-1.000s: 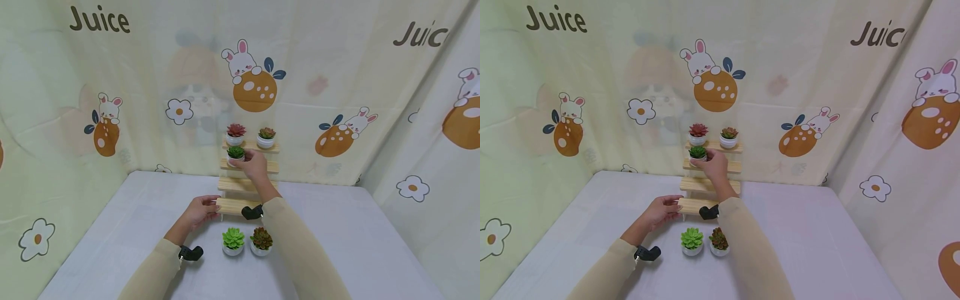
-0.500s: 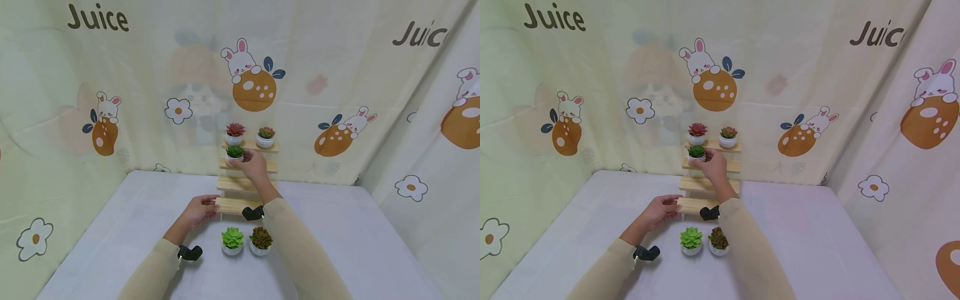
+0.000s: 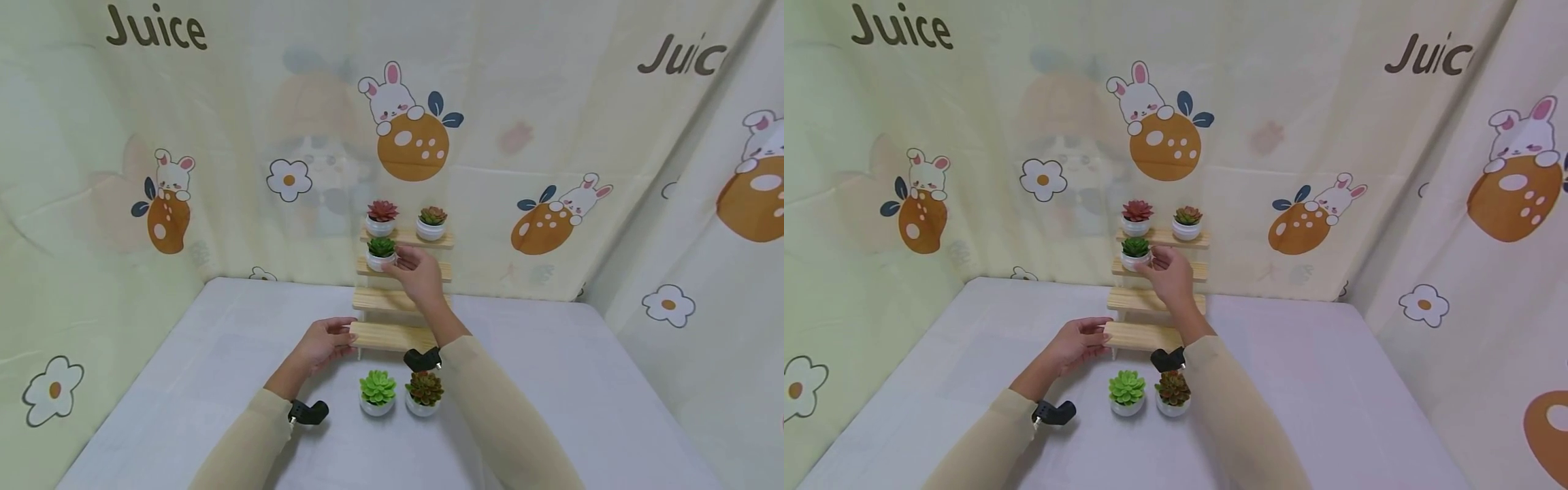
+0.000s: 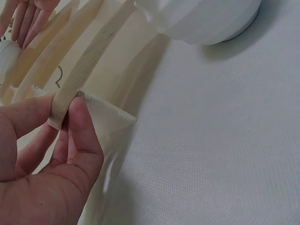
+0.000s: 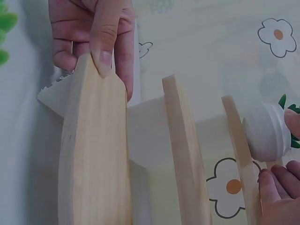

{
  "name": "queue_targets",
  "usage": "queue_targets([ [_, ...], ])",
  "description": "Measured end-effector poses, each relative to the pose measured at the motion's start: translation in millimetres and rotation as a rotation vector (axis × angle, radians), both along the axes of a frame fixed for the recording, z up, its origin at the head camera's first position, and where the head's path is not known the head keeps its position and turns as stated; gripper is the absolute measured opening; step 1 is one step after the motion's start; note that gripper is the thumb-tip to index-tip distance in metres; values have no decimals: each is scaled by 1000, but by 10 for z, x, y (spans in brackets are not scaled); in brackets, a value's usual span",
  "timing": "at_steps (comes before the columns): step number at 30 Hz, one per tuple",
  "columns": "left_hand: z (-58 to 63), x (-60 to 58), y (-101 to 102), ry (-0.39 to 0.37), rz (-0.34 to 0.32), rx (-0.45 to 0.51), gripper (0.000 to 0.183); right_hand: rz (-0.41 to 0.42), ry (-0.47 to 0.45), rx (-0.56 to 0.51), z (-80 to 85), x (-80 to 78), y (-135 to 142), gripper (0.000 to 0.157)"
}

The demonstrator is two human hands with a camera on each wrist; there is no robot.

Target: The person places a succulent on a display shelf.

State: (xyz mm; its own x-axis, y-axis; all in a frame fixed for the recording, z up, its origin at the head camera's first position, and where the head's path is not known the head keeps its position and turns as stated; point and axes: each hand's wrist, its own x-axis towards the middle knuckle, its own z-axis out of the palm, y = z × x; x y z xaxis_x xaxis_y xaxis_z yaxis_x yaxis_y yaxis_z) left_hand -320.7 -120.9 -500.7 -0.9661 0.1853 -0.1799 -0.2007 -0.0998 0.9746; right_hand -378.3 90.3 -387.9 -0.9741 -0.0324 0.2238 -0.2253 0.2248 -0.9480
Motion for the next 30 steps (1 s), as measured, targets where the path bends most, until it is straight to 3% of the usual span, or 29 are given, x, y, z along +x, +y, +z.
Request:
queue_targets([
  [17, 7, 1, 14, -14, 12, -14, 47, 36, 42, -82, -102, 306, 338, 54],
  [30, -14, -21, 3, -5, -4, -8, 47, 28, -7, -82, -306, 651, 572, 47],
])
